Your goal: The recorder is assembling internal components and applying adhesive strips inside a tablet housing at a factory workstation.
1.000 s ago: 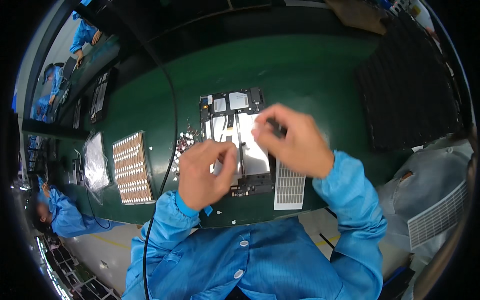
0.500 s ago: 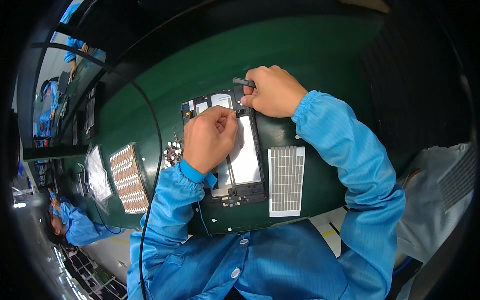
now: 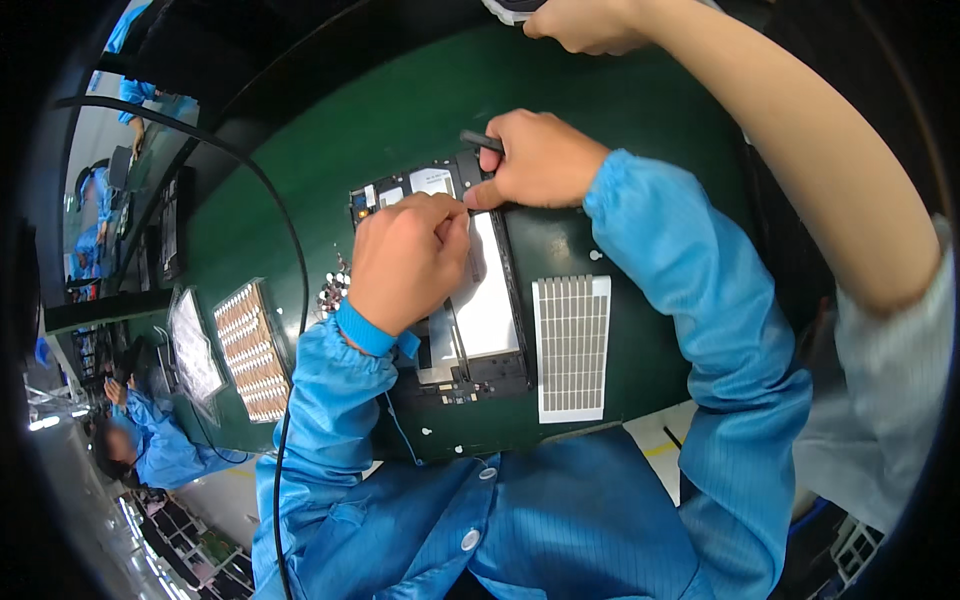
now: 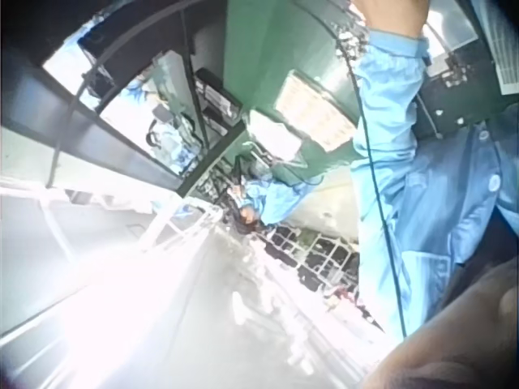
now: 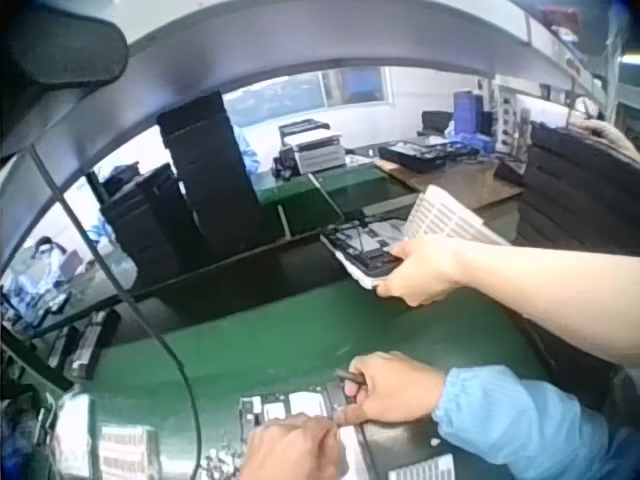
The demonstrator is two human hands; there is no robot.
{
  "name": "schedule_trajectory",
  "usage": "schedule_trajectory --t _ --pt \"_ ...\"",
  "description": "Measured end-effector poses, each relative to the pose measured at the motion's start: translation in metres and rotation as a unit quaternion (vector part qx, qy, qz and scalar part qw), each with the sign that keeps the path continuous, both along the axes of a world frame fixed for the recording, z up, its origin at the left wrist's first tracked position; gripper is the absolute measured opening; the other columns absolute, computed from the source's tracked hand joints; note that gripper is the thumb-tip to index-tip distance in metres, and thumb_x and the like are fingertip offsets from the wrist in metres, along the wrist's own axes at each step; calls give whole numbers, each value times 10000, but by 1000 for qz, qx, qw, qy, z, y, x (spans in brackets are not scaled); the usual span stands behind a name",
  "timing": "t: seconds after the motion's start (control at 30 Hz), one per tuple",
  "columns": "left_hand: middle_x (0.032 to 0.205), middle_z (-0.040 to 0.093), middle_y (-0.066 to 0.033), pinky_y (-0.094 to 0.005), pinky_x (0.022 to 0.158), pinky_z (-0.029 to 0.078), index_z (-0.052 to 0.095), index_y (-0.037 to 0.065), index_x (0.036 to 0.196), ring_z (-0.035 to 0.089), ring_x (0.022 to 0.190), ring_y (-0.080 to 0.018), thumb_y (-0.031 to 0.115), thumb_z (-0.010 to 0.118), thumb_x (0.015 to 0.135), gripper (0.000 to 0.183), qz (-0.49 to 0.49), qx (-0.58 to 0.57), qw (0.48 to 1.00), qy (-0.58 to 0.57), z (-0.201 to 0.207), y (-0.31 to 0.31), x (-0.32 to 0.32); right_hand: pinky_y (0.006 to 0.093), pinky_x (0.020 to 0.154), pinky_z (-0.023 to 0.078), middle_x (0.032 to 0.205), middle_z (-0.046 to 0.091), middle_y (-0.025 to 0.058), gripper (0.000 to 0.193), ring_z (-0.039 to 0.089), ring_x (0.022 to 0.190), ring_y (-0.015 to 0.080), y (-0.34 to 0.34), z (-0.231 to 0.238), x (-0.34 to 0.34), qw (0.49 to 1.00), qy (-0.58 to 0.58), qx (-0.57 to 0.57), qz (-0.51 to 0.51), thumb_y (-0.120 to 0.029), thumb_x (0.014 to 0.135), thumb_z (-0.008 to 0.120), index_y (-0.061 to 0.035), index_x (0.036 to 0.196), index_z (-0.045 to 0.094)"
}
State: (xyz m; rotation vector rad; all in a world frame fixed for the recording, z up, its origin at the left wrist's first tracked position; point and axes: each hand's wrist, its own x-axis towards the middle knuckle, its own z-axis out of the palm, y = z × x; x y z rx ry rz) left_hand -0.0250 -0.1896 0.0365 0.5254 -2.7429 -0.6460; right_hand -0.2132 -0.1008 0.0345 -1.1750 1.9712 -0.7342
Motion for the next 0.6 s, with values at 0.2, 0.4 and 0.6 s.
schedule_trajectory --t 0.2,0.4,0.6 --pt "771 692 -148 -409 617 525 735 24 896 669 658 -331 107 689 827 117 -25 9 999 -18 5 -8 -1 335 577 429 715 604 78 433 556 649 177 -19 7 -11 996 -6 71 54 -311 686 906 -19 814 612" --pt "772 698 -163 -397 637 539 733 12 887 686 672 -327 106 682 831 120 -31 26 998 -39 5 -13 -2 341 561 430 696 595 86 446 555 622 199 -26 12 -5 992 41 93 70 -327 661 890 -19 805 601" --pt "746 690 -174 -422 630 534 719 11 845 683 671 -347 119 665 832 122 -23 76 995 -62 11 -15 -6 338 566 472 715 621 130 452 603 612 245 -30 25 2 982 110 115 100 -310 657 874 -10 879 618"
